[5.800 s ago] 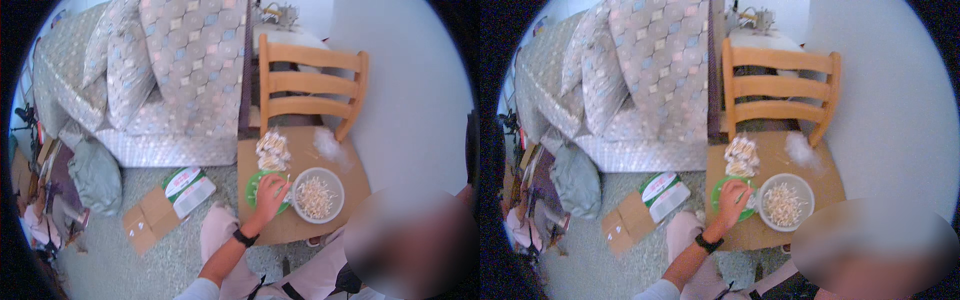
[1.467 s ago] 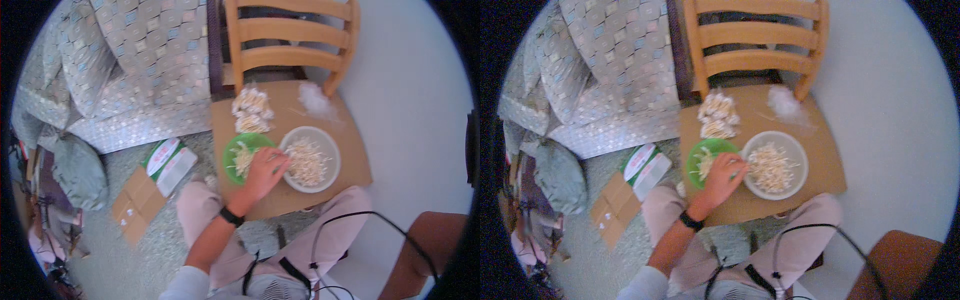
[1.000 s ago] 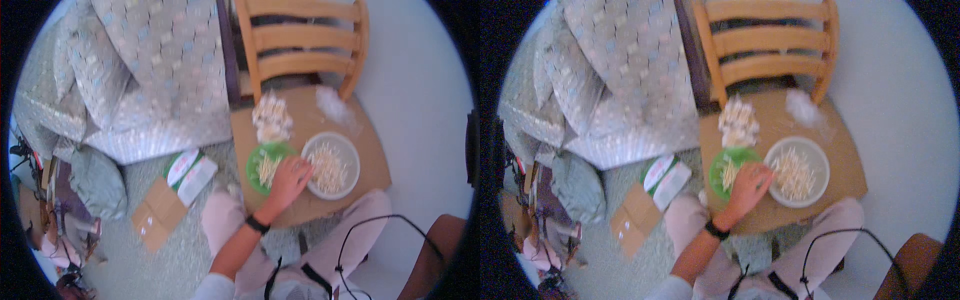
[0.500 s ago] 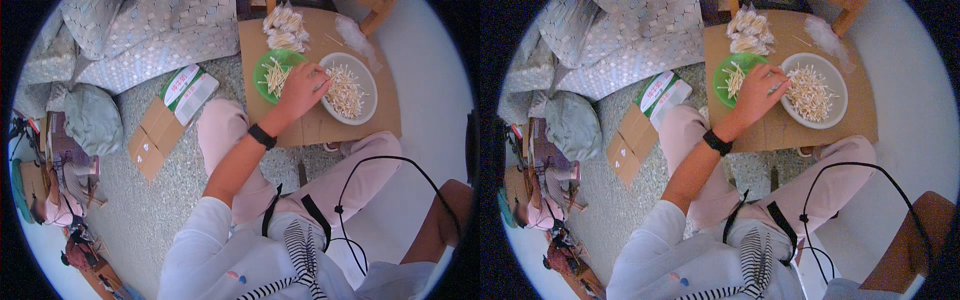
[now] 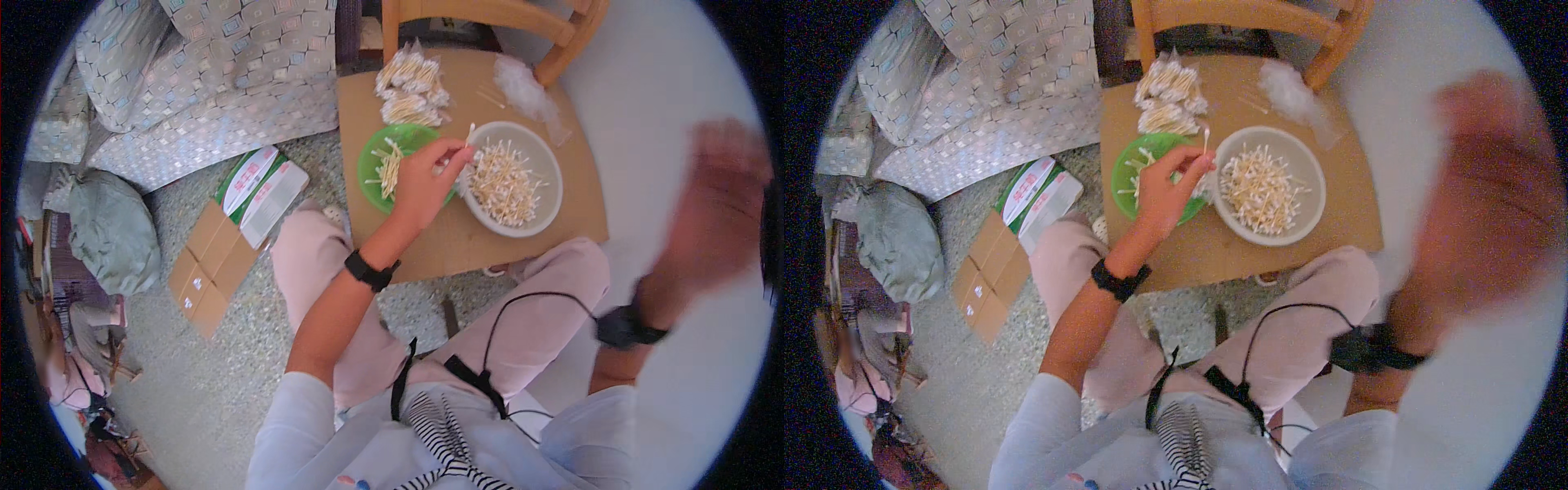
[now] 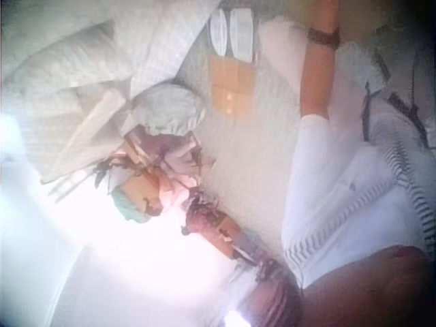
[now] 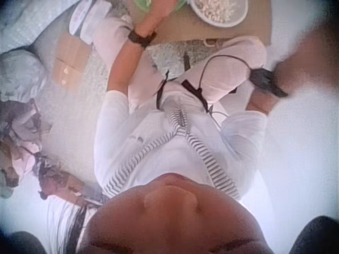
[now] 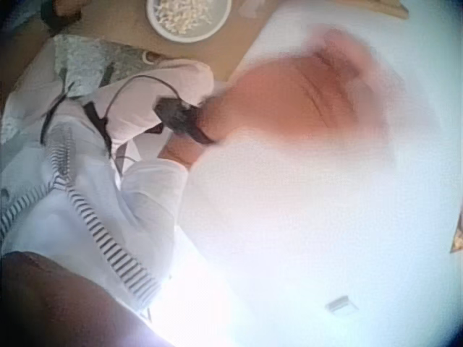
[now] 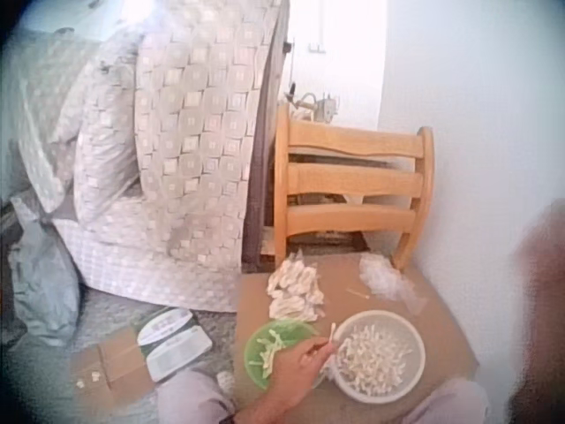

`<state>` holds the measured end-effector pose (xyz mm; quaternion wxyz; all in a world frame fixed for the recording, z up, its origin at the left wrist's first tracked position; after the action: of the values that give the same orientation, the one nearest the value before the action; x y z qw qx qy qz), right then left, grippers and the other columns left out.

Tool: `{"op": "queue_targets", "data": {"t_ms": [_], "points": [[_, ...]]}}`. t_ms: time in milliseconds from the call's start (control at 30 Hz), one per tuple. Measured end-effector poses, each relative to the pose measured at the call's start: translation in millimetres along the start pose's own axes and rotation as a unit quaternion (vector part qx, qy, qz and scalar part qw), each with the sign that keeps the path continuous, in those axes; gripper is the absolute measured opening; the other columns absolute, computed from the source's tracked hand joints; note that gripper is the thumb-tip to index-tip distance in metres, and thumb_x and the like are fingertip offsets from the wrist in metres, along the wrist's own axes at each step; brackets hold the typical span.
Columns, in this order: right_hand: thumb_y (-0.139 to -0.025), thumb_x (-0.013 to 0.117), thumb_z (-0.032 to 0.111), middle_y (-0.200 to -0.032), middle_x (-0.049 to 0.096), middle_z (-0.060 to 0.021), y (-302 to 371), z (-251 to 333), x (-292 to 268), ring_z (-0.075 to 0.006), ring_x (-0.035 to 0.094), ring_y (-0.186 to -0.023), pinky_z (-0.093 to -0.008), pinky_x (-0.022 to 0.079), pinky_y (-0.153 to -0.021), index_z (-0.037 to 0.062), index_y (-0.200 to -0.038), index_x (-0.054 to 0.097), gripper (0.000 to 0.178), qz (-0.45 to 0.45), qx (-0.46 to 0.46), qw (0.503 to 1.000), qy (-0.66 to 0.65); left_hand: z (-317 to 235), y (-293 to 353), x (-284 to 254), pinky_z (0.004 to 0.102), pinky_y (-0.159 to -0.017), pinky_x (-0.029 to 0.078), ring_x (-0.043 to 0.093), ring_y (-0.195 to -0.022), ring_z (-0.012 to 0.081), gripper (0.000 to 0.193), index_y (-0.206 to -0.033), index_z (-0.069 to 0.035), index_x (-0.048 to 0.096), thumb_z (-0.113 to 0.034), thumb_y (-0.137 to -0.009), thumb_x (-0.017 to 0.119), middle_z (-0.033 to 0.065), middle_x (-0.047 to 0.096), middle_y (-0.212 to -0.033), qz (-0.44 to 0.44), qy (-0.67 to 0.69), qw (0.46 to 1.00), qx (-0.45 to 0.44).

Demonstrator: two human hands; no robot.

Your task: The recorder is sorting cotton swabs from containers and placing them into small clear plastic bags.

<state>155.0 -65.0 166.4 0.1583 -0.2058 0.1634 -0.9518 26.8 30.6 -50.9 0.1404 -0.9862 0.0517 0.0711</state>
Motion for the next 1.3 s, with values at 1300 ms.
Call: {"op": "queue_targets", "data": {"t_ms": [1300], "points": [[-0.089,0.062,0.008,-0.097,0.067,-0.0095,41.6,-188.0,-139.6,-0.0137,0.065,-0.088,-0.0252,0.053,-0.075,-0.0014,-0.109,0.062,0.022,-0.225,0.087,0.949,0.203,-7.5,-1.6,-21.2,0.0408,-0.097,0.038,0.052,-0.112,0.0297,0.061,-0.128,-0.012,0.054,-0.029,-0.074,0.074,0.0115,0.058,-0.122,0.096,-0.255,0.94,0.205]]}}
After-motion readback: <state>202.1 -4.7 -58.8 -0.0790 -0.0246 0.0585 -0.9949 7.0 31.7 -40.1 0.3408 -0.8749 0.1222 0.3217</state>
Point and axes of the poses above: each hand's wrist, its own y-axis away from the middle knuckle, its own x-axis out of the palm, z = x × y, the point moved 3 cm from there along -y, towards the middle knuckle
